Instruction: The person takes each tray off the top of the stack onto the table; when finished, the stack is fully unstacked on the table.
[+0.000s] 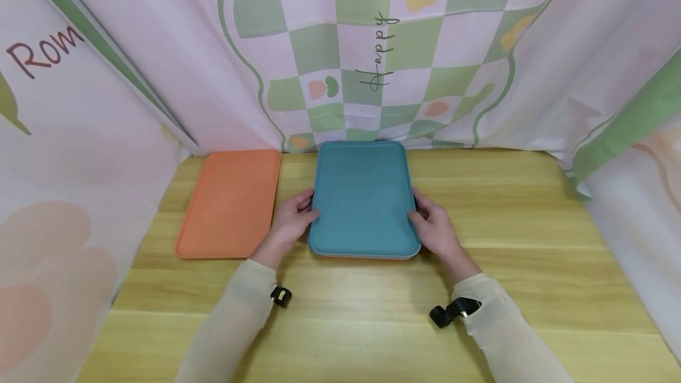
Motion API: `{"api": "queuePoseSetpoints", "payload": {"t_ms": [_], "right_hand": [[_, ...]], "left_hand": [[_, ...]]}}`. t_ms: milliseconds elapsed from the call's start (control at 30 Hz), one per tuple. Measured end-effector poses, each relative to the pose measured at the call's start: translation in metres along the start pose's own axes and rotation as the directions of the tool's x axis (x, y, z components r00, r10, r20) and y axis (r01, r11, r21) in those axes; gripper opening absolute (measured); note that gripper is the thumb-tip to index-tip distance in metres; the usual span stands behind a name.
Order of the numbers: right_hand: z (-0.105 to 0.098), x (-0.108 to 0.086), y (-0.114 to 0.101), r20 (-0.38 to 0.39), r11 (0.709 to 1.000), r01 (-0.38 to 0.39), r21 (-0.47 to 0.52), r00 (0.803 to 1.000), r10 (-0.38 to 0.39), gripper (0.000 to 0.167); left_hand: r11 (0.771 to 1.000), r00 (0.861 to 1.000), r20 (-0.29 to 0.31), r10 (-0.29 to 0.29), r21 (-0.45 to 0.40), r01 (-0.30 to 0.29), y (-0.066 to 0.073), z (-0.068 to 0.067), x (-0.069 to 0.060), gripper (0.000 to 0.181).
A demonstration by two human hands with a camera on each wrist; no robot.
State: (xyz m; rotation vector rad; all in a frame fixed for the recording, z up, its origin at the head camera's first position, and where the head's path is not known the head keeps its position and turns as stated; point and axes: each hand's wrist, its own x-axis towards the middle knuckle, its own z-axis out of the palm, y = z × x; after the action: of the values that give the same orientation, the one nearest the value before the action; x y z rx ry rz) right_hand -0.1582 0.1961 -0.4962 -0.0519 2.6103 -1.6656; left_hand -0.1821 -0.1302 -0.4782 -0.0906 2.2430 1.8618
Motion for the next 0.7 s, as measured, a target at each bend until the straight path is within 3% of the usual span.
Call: {"api": "queuePoseSetpoints", "payload": {"t_ms": [700], "right_hand": [[0.011,0.004,-0.005,0.009,0.999,0.008,0.031,1.0,-0.009,0.057]], "left_hand": [[0.999,1.0,0.013,0.003,0.036,-0.003,-0.008,-0.015,-0.004,0.062]]}}
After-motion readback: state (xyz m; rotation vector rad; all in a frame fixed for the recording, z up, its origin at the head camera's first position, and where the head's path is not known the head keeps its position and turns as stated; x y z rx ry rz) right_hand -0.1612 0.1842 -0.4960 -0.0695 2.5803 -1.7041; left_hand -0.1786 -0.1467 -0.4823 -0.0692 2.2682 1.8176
